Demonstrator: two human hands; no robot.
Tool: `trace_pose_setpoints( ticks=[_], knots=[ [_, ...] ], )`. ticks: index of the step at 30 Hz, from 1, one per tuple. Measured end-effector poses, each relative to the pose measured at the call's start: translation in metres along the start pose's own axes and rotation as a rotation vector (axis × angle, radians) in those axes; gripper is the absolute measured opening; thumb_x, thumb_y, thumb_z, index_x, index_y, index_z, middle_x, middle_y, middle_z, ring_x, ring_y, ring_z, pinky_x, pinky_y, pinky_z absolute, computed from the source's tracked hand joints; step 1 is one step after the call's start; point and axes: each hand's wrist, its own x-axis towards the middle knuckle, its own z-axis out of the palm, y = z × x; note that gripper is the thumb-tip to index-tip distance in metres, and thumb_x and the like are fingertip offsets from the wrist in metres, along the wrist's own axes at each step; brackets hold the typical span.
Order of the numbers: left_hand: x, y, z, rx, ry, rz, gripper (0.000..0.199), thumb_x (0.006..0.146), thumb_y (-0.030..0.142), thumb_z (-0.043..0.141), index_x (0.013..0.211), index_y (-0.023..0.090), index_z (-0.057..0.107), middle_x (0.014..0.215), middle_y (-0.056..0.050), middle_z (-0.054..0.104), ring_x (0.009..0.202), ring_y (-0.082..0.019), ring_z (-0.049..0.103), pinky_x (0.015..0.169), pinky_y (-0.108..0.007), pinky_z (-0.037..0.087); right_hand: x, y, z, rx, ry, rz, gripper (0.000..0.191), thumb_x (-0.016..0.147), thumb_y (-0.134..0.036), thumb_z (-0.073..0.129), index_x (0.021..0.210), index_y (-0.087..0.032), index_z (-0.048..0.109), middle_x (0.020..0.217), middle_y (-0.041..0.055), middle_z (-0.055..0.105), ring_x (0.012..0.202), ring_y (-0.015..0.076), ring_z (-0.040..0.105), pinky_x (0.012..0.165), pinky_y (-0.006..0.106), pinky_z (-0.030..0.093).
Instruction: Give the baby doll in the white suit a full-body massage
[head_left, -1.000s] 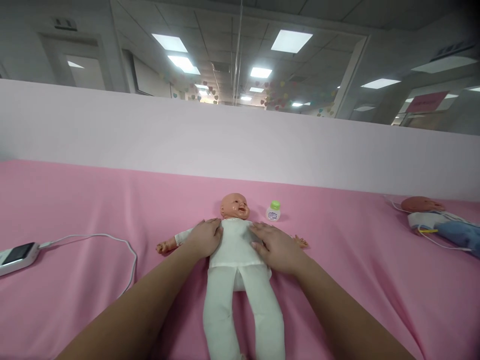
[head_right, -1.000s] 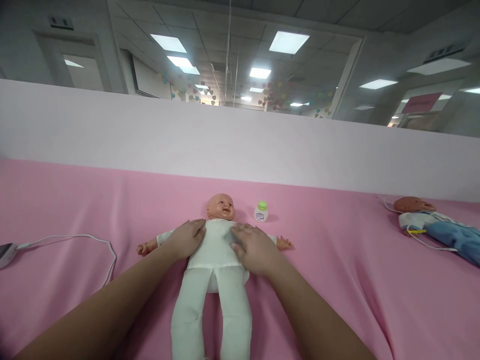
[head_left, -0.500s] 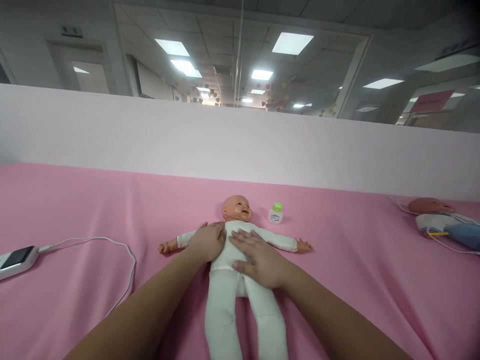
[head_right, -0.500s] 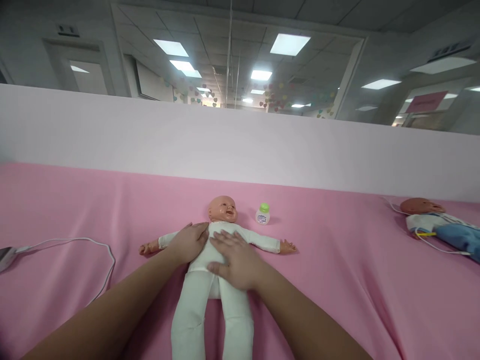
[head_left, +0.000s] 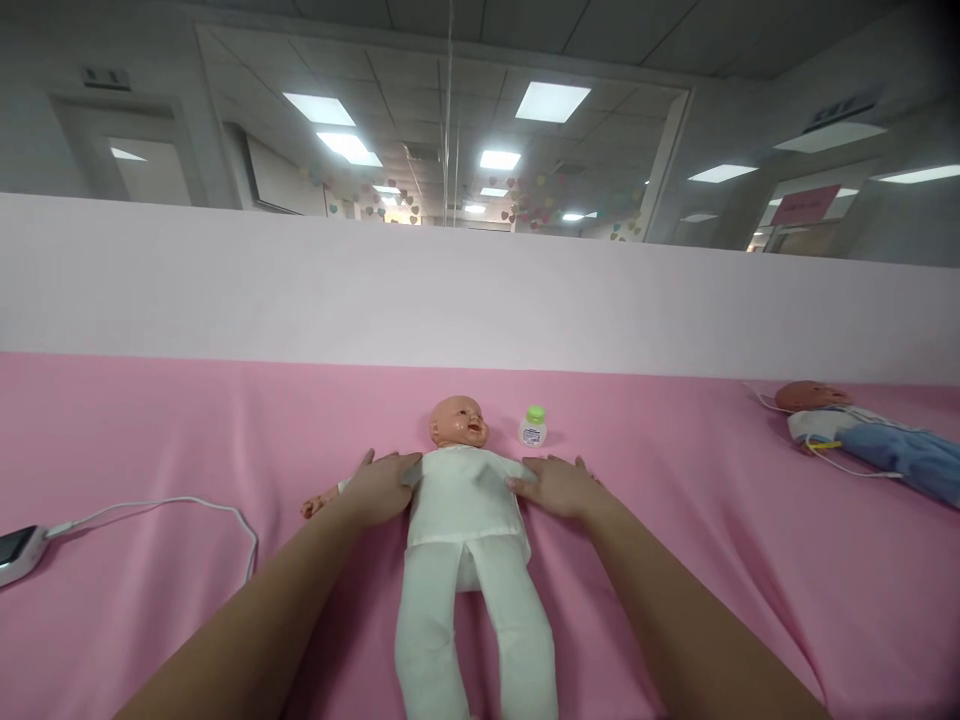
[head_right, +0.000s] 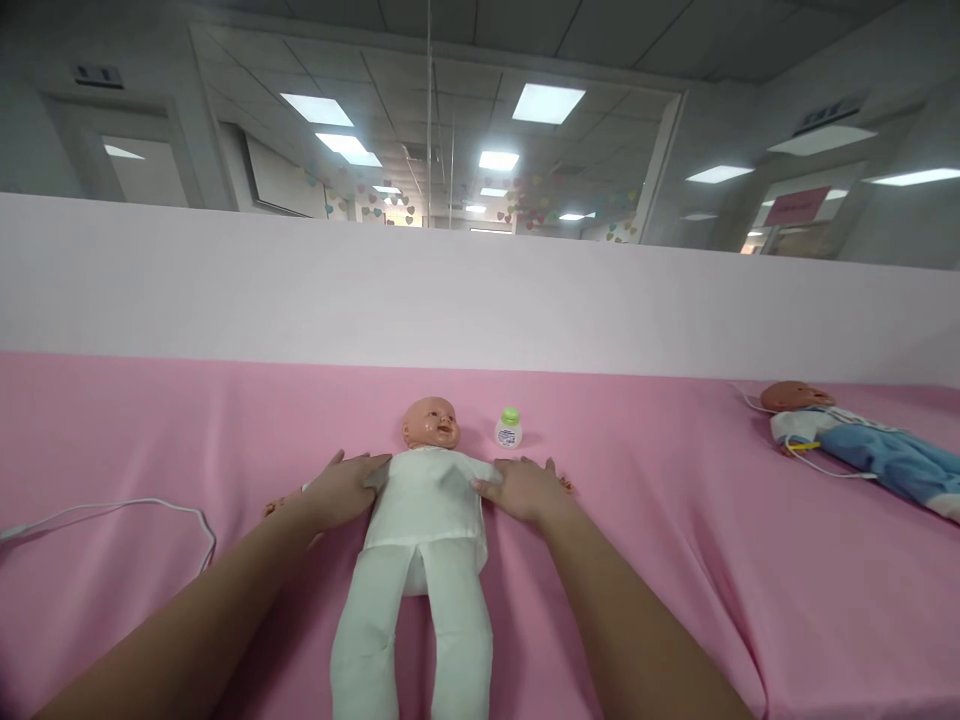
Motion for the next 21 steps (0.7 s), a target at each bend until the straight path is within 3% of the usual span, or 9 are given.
trace_pose_setpoints(
  ticks=[3, 6, 8, 12, 15, 18, 21],
  knots=[
    [-0.005, -0.011, -0.013, -0.022, -0.029, -0.042, 0.045, 0.077, 0.018, 0.054, 0.113, 0.037, 0.072, 0.125, -0.005, 0.075, 0.130, -0.038, 0.059, 0.115, -0.080, 0.009, 0.000, 0.026, -0.009, 0.112, 0.001, 0.078, 0.063, 0.082, -0.076, 0.062, 0.116, -0.024, 0.074, 0.124, 0.0157, 0.073, 0.121, 0.0437, 0.061, 0.112, 0.068, 0.027],
    [-0.006, -0.033, -0.019, -0.010, 0.026, -0.238, 0.061, 0.066, 0.018, 0.063, 0.124, 0.035, 0.070, 0.133, -0.010, 0.072, 0.130, -0.043, 0.059, 0.115, -0.079, 0.001, 0.002, 0.057, -0.016, 0.273, -0.033, 0.153, 0.048, 0.065, -0.056, 0.085, 0.101, -0.026, 0.076, 0.109, 0.0115, 0.077, 0.101, 0.0384, 0.069, 0.094, 0.054, 0.046],
    [-0.004, -0.051, -0.019, -0.011, 0.066, -0.375, 0.067, 0.063, 0.019, 0.067, 0.129, 0.032, 0.069, 0.128, -0.013, 0.074, 0.126, -0.044, 0.061, 0.117, -0.075, 0.001, 0.005, 0.074, -0.019, 0.300, -0.033, 0.173, 0.041, 0.056, -0.043, 0.090, 0.091, -0.025, 0.076, 0.099, 0.0090, 0.077, 0.091, 0.0347, 0.069, 0.082, 0.046, 0.049],
    [-0.001, -0.081, -0.016, -0.036, 0.181, -0.481, 0.048, 0.066, 0.034, 0.071, 0.114, 0.030, 0.073, 0.108, -0.014, 0.079, 0.109, -0.043, 0.068, 0.111, -0.068, 0.027, 0.013, 0.087, -0.015, 0.320, 0.069, 0.217, 0.031, 0.058, -0.040, 0.088, 0.077, -0.023, 0.070, 0.088, 0.0067, 0.074, 0.081, 0.0292, 0.067, 0.071, 0.037, 0.046],
    [0.000, -0.091, -0.014, -0.086, 0.215, -0.519, 0.043, 0.065, 0.038, 0.072, 0.106, 0.027, 0.073, 0.111, -0.015, 0.078, 0.105, -0.041, 0.070, 0.093, -0.051, 0.047, 0.020, 0.088, -0.008, 0.397, 0.157, 0.219, 0.032, 0.062, -0.041, 0.087, 0.083, -0.023, 0.070, 0.091, 0.0053, 0.074, 0.083, 0.0267, 0.067, 0.069, 0.034, 0.045],
    [-0.001, -0.092, -0.014, -0.167, 0.203, -0.576, 0.048, 0.065, 0.038, 0.071, 0.111, 0.025, 0.071, 0.118, -0.014, 0.076, 0.106, -0.040, 0.070, 0.078, -0.041, 0.051, 0.025, 0.089, -0.003, 0.471, 0.181, 0.169, 0.035, 0.064, -0.042, 0.087, 0.087, -0.022, 0.069, 0.095, 0.0043, 0.074, 0.088, 0.0256, 0.067, 0.071, 0.033, 0.047],
    [-0.004, -0.088, -0.017, -0.265, 0.256, -0.604, 0.055, 0.067, 0.038, 0.072, 0.120, 0.026, 0.069, 0.123, -0.012, 0.075, 0.110, -0.038, 0.069, 0.076, -0.039, 0.052, 0.028, 0.094, -0.001, 0.638, 0.192, 0.119, 0.037, 0.067, -0.044, 0.089, 0.088, -0.021, 0.068, 0.095, 0.0033, 0.073, 0.088, 0.0234, 0.067, 0.073, 0.032, 0.049]
  ],
)
